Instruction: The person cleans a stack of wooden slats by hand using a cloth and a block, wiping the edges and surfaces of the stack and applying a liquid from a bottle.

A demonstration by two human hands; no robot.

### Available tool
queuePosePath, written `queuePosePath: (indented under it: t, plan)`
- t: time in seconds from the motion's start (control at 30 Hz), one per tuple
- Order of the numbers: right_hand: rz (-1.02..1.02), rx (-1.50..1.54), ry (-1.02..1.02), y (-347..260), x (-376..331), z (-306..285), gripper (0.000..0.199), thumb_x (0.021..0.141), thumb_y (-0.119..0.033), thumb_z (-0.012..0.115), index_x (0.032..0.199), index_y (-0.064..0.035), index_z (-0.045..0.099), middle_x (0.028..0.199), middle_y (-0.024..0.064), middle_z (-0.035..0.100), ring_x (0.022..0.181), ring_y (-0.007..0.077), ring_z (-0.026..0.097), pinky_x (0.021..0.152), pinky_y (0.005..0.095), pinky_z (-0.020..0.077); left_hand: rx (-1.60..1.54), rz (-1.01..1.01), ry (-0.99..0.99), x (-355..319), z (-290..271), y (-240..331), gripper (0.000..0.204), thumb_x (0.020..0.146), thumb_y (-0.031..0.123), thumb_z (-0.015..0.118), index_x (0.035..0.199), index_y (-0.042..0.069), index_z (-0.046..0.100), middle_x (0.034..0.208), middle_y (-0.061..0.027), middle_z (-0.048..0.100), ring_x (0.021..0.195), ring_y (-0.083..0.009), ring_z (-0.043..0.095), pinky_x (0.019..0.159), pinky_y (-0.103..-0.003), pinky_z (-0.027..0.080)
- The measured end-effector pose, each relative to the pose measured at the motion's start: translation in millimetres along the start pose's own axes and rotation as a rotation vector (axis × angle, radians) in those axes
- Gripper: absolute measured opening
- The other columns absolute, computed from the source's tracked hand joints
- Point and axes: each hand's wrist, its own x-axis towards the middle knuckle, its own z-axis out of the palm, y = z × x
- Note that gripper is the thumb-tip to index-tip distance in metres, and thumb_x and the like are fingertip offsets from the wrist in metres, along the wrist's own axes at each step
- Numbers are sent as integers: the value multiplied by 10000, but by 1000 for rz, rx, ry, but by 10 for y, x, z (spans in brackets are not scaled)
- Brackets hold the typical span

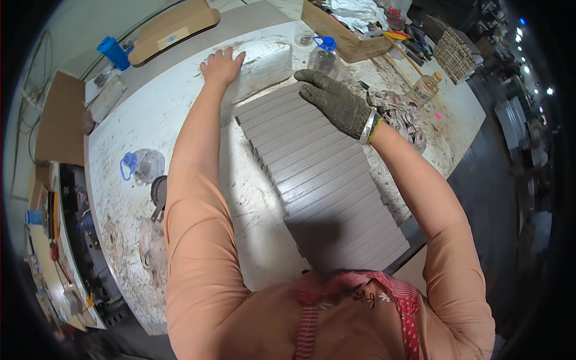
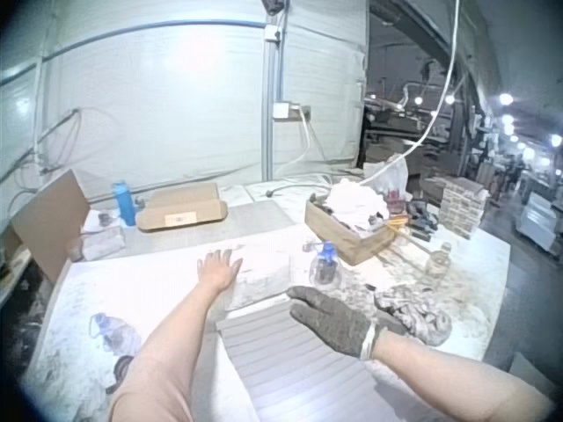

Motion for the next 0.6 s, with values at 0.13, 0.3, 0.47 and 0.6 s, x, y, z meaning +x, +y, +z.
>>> queuePosePath:
  t: [0.13, 0.3, 0.47, 0.6]
  plan:
    - [183, 129, -16, -218, 47, -55, 463, 966, -338, 457, 1306, -24, 456, 1328, 179, 479, 1226, 284, 466, 1046, 337, 351, 73, -92, -308, 315, -12, -82, 697, 872, 657, 317, 1332, 161, 485, 1300, -132, 537, 1202, -306, 501, 984, -491, 366]
    - [176, 68, -56, -229, 18, -120, 474, 966, -354, 455, 1309, -28, 453, 1341, 179, 470, 1230, 281, 465, 1043, 335, 353, 38, -3, -304, 230, -31, 27, 739, 858, 662, 343, 1346, 120, 467, 1269, -157, 564, 1180, -296, 531, 973, -449, 403]
    - [389, 208, -77, -305, 79, -100, 477, 954, -353, 479, 1312, -38, 460, 1329, 175, 483, 1227, 284, 468, 1036, 338, 359, -81, 50, -339, -26, -200, 10, 746, 845, 650, 413, 1331, 88, 479, 1239, -181, 576, 1152, -333, 542, 972, -406, 414]
    - [284, 68, -22, -345, 75, -67, 456, 948, -344, 486, 1301, -56, 479, 1330, 168, 481, 1235, 290, 457, 1034, 348, 362, -142, 117, -335, -160, -241, -91, 710, 846, 625, 453, 1297, 80, 515, 1244, -200, 567, 1156, -365, 528, 978, -401, 404]
